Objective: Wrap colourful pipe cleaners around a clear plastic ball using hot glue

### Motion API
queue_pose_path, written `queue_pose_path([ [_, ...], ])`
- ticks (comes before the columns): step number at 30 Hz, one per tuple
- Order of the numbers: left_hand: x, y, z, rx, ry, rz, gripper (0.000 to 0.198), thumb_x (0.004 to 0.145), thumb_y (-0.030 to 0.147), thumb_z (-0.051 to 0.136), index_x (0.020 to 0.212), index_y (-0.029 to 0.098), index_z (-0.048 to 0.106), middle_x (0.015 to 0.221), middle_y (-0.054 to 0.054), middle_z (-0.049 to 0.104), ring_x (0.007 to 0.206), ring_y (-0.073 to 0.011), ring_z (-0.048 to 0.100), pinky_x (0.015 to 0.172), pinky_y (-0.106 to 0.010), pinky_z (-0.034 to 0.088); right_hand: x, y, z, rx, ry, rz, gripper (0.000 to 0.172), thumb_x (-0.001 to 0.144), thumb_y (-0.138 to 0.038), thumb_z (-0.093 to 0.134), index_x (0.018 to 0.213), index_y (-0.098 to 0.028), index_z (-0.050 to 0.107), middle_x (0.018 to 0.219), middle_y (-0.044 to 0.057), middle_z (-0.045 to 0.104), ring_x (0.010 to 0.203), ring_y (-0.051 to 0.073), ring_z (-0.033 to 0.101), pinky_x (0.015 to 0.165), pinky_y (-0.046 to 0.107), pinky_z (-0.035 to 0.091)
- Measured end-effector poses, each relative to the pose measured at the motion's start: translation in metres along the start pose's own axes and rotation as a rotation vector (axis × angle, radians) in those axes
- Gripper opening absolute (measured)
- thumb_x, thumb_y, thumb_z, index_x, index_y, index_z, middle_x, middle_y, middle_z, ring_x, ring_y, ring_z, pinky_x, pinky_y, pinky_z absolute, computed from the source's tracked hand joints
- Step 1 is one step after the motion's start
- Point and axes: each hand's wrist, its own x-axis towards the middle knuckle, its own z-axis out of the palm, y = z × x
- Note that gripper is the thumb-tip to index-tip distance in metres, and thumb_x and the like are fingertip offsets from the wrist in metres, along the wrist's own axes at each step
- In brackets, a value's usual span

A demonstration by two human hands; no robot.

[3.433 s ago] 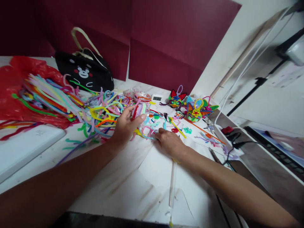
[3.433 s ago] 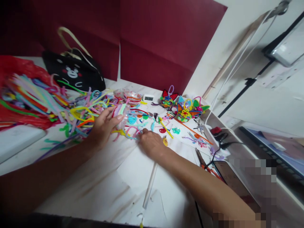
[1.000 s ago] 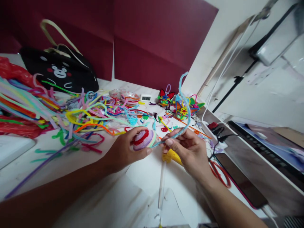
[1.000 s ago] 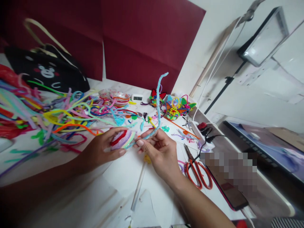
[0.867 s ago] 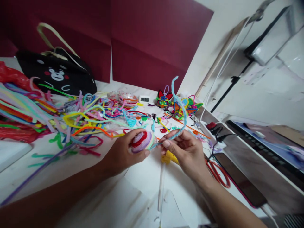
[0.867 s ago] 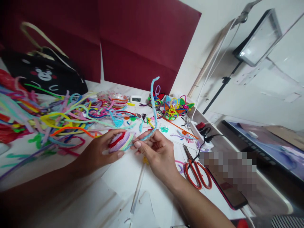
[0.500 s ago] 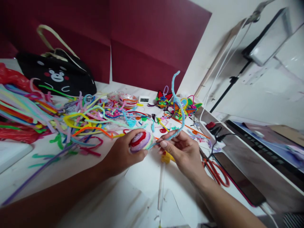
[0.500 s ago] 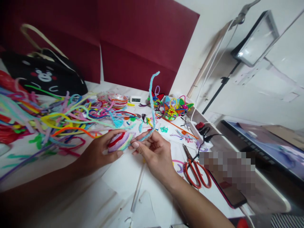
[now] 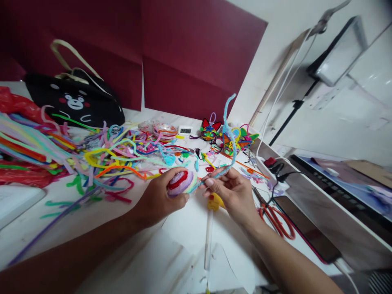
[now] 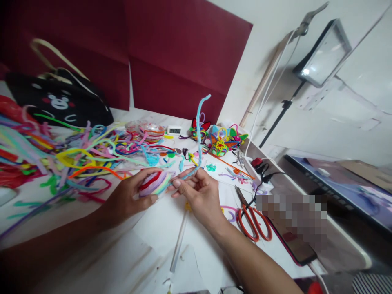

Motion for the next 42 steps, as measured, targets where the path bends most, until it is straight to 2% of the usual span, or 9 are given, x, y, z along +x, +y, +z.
queue_pose_path([
  [8,-0.002,0.000,0.001,-0.001,-0.007,0.028,0.057,0.066,0.035,0.065,0.121,0.019,0.061,0.113,-0.007,0.068,0.101,-0.0250,0.065,0.089,-0.034,0.052,0.005,0.005,-0.003,-0.080,0.028,-0.054,0.034,0.059,-0.037,0.091,0.076,-0.020,0.067,0.065,-0.002,0.069,0.049,0.012,0.061,0.046,0.024,0.054],
  [15,-0.003,0.000,0.001,-0.004,-0.014,0.042,0.058,0.067,0.034,0.065,0.122,0.017,0.060,0.116,-0.009,0.067,0.103,-0.0260,0.065,0.091,-0.034,0.053,0.008,0.011,-0.006,-0.187,0.087,-0.157,0.030,0.060,-0.037,0.090,0.072,-0.019,0.069,0.064,-0.002,0.064,0.057,0.011,0.055,0.052,0.023,0.047],
  [23,-0.005,0.002,-0.003,-0.013,-0.045,0.091,0.057,0.069,0.032,0.064,0.124,0.018,0.058,0.119,-0.009,0.067,0.109,-0.0264,0.064,0.092,-0.034,0.053,0.008,0.018,-0.009,-0.208,0.055,-0.152,0.030,0.063,-0.038,0.089,0.075,-0.019,0.069,0.063,-0.004,0.060,0.055,0.011,0.050,0.052,0.023,0.043],
  [33,-0.006,-0.001,-0.004,-0.083,-0.087,0.150,0.058,0.070,0.028,0.063,0.128,0.019,0.058,0.123,-0.009,0.065,0.112,-0.0271,0.064,0.091,-0.034,0.055,0.008,0.013,-0.005,-0.056,0.021,-0.019,0.033,0.052,-0.031,0.093,0.069,-0.017,0.067,0.059,-0.005,0.060,0.053,0.008,0.050,0.051,0.021,0.040],
  [42,-0.007,-0.006,-0.007,-0.148,-0.180,0.164,0.065,0.070,0.022,0.065,0.134,0.026,0.054,0.135,-0.008,0.060,0.116,-0.0292,0.063,0.093,-0.038,0.057,0.007,0.016,-0.010,0.044,-0.048,0.083,0.034,0.055,-0.033,0.092,0.068,-0.015,0.067,0.055,-0.006,0.056,0.050,0.007,0.046,0.051,0.021,0.034],
])
